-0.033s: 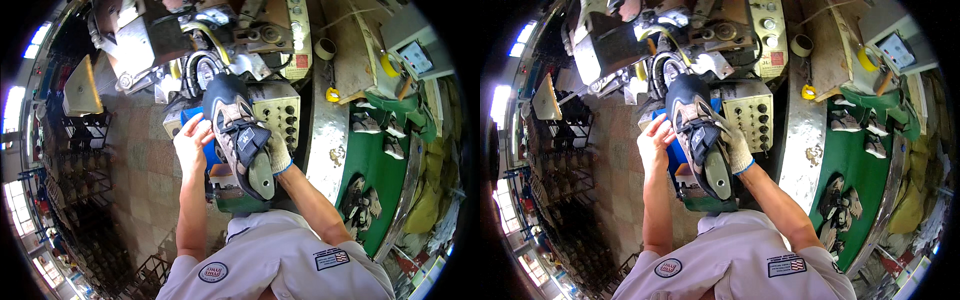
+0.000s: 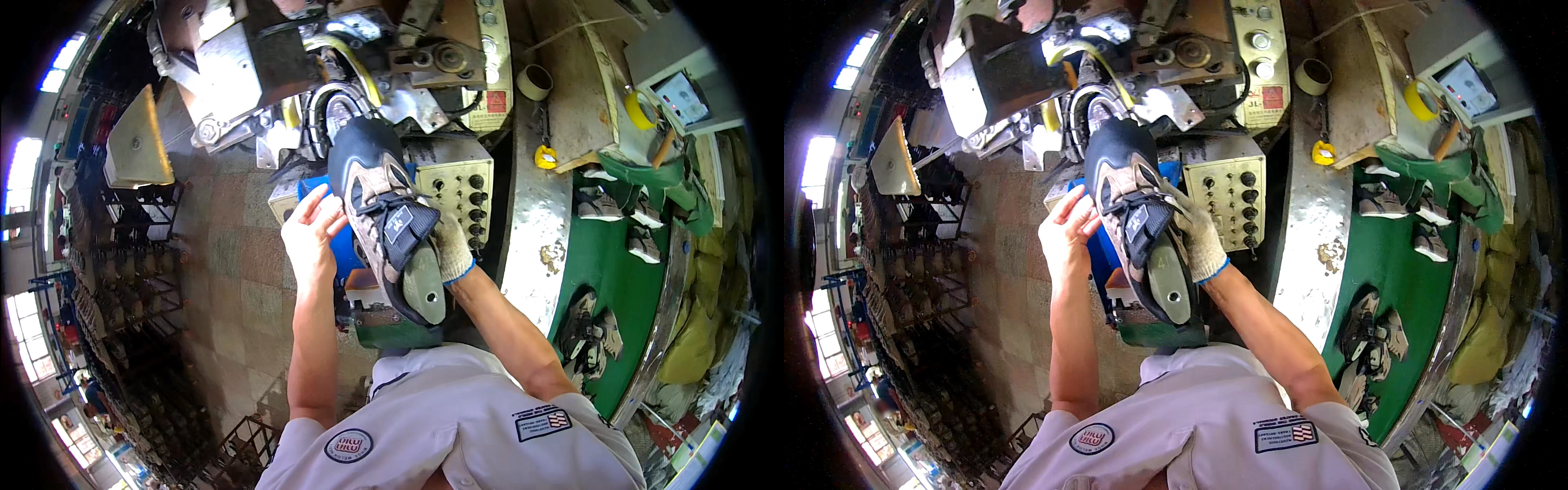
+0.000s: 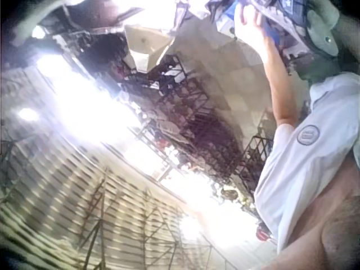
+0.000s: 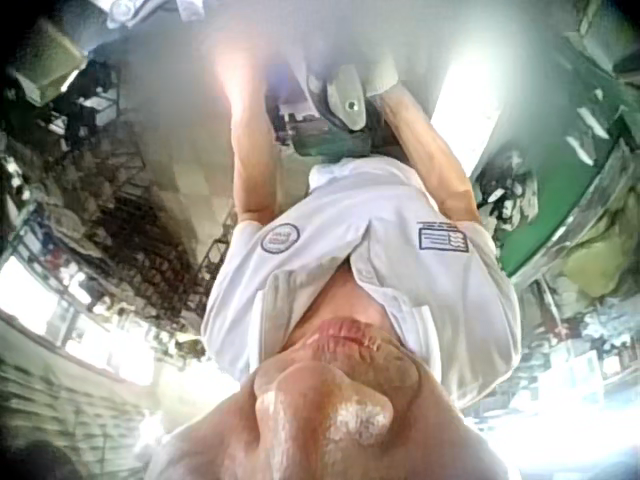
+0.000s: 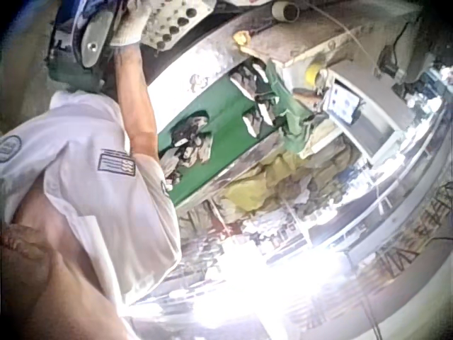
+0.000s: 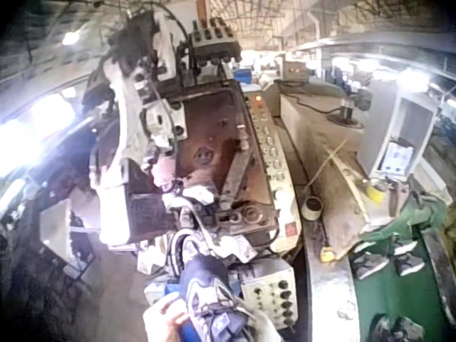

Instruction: The person picks up a shoe upper from a conveyor belt, fits it onto a lasting machine, and operates the machine to shape and press the shoe before placing it back on the belt.

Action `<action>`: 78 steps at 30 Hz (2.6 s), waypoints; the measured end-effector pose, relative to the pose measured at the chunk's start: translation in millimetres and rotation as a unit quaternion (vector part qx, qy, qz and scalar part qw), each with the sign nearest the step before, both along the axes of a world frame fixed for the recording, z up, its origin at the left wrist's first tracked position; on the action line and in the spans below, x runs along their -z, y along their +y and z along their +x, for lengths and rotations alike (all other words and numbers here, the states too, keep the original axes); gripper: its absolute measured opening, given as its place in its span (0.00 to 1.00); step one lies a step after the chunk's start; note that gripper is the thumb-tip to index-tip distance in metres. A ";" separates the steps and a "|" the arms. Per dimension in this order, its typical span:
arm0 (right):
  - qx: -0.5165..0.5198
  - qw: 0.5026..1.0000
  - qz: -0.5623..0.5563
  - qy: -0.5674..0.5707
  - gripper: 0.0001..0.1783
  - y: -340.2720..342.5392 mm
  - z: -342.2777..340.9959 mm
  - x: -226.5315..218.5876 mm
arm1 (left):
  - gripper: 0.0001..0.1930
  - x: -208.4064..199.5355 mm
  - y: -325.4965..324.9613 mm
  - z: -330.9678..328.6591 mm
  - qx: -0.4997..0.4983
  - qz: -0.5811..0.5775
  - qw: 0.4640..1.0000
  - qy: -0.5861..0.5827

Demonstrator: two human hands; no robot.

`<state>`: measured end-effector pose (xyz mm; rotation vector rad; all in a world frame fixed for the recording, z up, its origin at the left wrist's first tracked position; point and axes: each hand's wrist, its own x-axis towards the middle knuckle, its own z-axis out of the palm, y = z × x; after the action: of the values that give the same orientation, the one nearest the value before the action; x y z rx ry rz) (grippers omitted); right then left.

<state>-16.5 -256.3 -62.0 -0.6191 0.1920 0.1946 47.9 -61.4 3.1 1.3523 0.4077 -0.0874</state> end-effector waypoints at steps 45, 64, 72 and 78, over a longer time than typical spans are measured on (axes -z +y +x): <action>0.182 0.849 -0.480 -0.125 0.14 57.9 92.7 82.6 | 0.22 101.7 4.3 47.7 0.044 -0.021 0.999 0.007; 0.158 0.930 -0.323 0.079 0.38 16.5 2.3 12.9 | 0.31 157.2 64.1 -36.1 0.052 0.195 0.979 -0.013; 0.225 0.922 -0.289 0.125 0.30 -25.1 -97.6 -7.6 | 0.39 311.6 21.4 -155.0 0.147 0.341 0.924 0.095; 0.164 0.913 -0.353 0.123 0.29 -23.7 -93.8 -8.2 | 0.40 318.4 2.4 -150.7 0.122 0.431 0.890 0.085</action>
<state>-110.3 -280.0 -53.9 -1.2711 0.6219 -0.1373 -102.7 -59.0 -315.3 2.2883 0.4399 -0.2551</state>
